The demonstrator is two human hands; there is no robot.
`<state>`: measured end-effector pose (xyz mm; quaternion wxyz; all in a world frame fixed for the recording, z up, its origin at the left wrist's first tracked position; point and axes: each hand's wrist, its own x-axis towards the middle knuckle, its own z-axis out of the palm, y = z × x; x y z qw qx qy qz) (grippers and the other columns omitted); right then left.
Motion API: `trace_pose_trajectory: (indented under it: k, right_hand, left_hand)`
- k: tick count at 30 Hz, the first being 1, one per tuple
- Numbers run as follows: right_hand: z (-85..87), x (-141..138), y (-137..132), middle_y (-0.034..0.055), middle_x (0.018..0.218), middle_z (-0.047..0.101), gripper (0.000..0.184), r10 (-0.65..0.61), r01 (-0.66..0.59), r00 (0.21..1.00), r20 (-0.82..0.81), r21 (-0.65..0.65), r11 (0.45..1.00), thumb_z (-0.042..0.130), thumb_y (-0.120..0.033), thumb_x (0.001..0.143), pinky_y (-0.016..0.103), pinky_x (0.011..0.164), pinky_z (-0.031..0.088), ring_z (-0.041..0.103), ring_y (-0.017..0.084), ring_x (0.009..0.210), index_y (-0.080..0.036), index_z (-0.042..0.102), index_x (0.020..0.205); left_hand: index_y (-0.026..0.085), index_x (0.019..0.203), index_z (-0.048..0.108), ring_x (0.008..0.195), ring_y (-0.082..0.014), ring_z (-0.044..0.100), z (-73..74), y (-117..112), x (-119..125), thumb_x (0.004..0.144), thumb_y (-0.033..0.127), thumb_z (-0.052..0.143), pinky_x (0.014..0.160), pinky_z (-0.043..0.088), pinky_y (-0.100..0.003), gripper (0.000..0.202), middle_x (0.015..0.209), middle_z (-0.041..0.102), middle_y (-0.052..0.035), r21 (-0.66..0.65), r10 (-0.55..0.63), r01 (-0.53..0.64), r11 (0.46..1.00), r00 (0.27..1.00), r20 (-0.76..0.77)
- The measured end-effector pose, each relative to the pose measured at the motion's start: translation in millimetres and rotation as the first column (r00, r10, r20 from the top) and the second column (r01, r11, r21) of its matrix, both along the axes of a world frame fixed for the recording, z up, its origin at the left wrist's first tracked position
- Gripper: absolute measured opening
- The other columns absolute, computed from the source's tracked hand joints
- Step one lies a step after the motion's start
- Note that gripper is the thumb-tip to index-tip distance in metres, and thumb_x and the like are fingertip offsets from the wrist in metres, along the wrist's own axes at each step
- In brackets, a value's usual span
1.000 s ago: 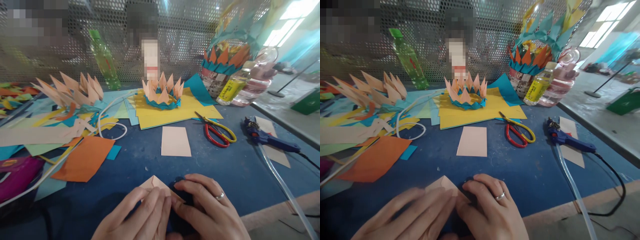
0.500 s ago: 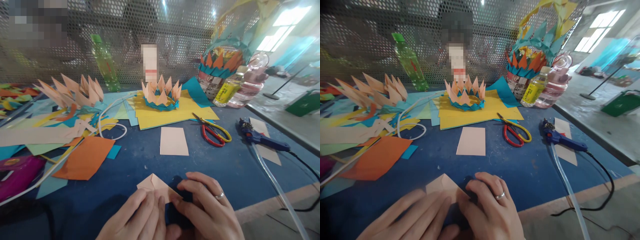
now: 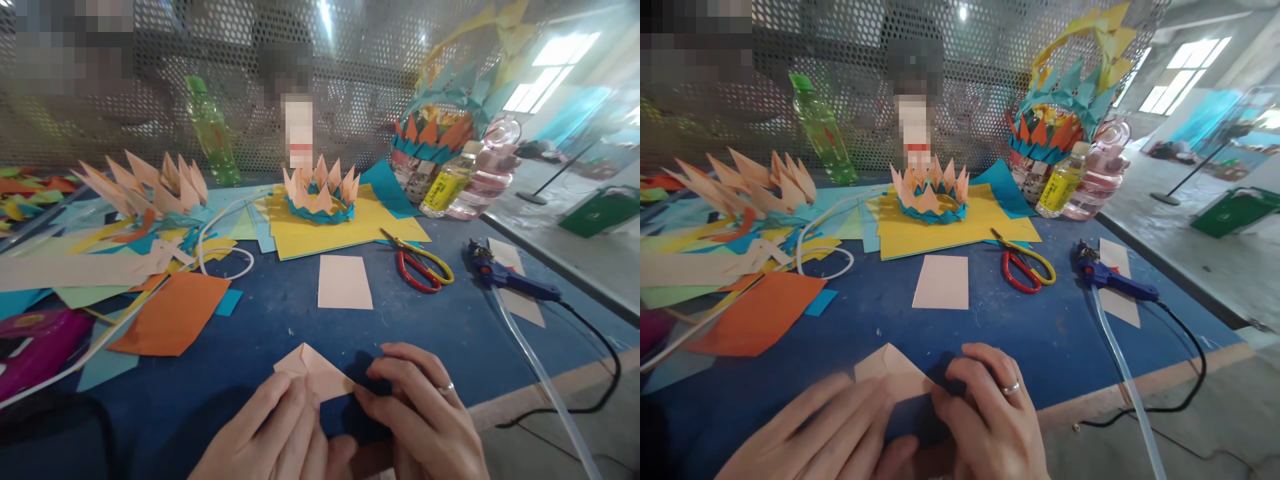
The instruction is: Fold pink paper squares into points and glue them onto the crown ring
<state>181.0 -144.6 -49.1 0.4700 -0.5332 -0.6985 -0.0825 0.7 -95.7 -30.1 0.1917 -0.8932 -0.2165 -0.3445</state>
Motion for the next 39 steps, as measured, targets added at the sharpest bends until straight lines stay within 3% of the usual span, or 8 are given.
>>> trace_pose_trajectory:
  k: [6,13,20,23,29,32,36,39]
  right_hand:
    - [11.9,6,-2,0.0075,0.085,0.065,0.02,0.074,-0.069,0.995,0.067,-0.079,0.995,0.056,-0.004,0.082,0.035,0.08,0.051,0.058,0.022,0.095,-0.016,0.067,0.071]
    - [12.9,11,-3,0.0105,0.092,0.065,0.027,0.13,-0.12,0.988,0.086,-0.106,0.987,0.046,0.001,0.078,0.038,0.078,0.05,0.056,0.023,0.099,-0.015,0.067,0.078]
    - [15.2,6,0,0.0099,0.089,0.064,0.032,0.129,-0.122,0.987,0.096,-0.069,0.99,0.041,0.003,0.078,0.036,0.076,0.048,0.054,0.022,0.095,-0.015,0.067,0.079]
    - [15.2,4,0,0.0098,0.088,0.064,0.032,0.123,-0.118,0.987,0.104,-0.059,0.991,0.041,0.004,0.078,0.035,0.077,0.048,0.053,0.021,0.094,-0.015,0.067,0.079]
    - [14.7,1,0,0.0088,0.087,0.065,0.033,0.085,-0.08,0.99,0.108,-0.048,0.996,0.04,0.003,0.079,0.035,0.076,0.048,0.055,0.021,0.091,-0.016,0.067,0.079]
    - [12.9,2,0,0.009,0.089,0.064,0.034,0.062,-0.057,0.992,0.108,-0.048,0.997,0.039,0.002,0.079,0.036,0.076,0.049,0.056,0.021,0.091,-0.017,0.068,0.084]
    - [11.3,2,-1,0.0113,0.103,0.061,0.034,-0.022,0.027,0.992,0.126,-0.035,0.999,0.045,-0.003,0.084,0.036,0.079,0.049,0.058,0.021,0.095,-0.017,0.065,0.106]
    - [14.2,-2,0,0.0116,0.105,0.06,0.032,-0.025,0.028,0.988,0.154,-0.019,0.999,0.054,-0.01,0.085,0.035,0.079,0.05,0.058,0.021,0.096,-0.017,0.061,0.115]
  left_hand:
    - [0.015,0.062,0.067,0.069,-0.0184,0.065,7.0,5,-4,0.091,0.019,0.053,0.079,0.05,-0.036,0.032,0.068,0.073,-0.005,0.015,0.006,-0.005,1.0,0.999,-0.054]
    - [0.017,0.059,0.058,0.057,-0.0138,0.054,25.5,27,-9,0.091,0.014,0.05,0.068,0.043,-0.034,0.033,0.056,0.059,0.001,-0.332,-0.131,0.126,0.935,0.991,0.006]
    - [0.018,0.092,0.06,0.082,-0.0154,0.059,33.0,62,-12,0.096,0.027,0.045,0.077,0.044,-0.027,0.018,0.087,0.065,-0.0016,-0.71,0.056,0.033,0.703,0.993,0.102]
    - [0.018,0.098,0.059,0.075,-0.0137,0.059,35.1,65,-10,0.093,0.032,0.05,0.069,0.045,-0.024,0.017,0.085,0.064,-0.0004,-0.828,0.011,0.053,0.559,0.997,0.072]
    - [0.019,0.098,0.062,0.065,-0.0114,0.055,41.5,59,-7,0.085,0.025,0.058,0.059,0.039,-0.022,0.015,0.073,0.059,0.0034,-0.914,-0.114,0.063,0.401,0.993,0.019]
    - [0.019,0.097,0.063,0.062,-0.0103,0.053,42.0,58,-8,0.083,0.02,0.055,0.057,0.039,-0.021,0.016,0.072,0.058,0.0037,-0.956,-0.122,0.094,0.279,0.991,0.062]
    - [0.018,0.089,0.062,0.06,-0.0102,0.055,36.4,61,-9,0.082,0.025,0.057,0.055,0.043,-0.021,0.012,0.071,0.056,0.003,-0.973,0.036,0.164,0.161,0.985,0.172]
    - [0.017,0.093,0.056,0.052,-0.0097,0.058,30.9,63,-8,0.08,0.032,0.059,0.048,0.046,-0.021,0.02,0.073,0.054,0.0039,-0.956,0.186,0.293,-0.022,0.941,0.284]
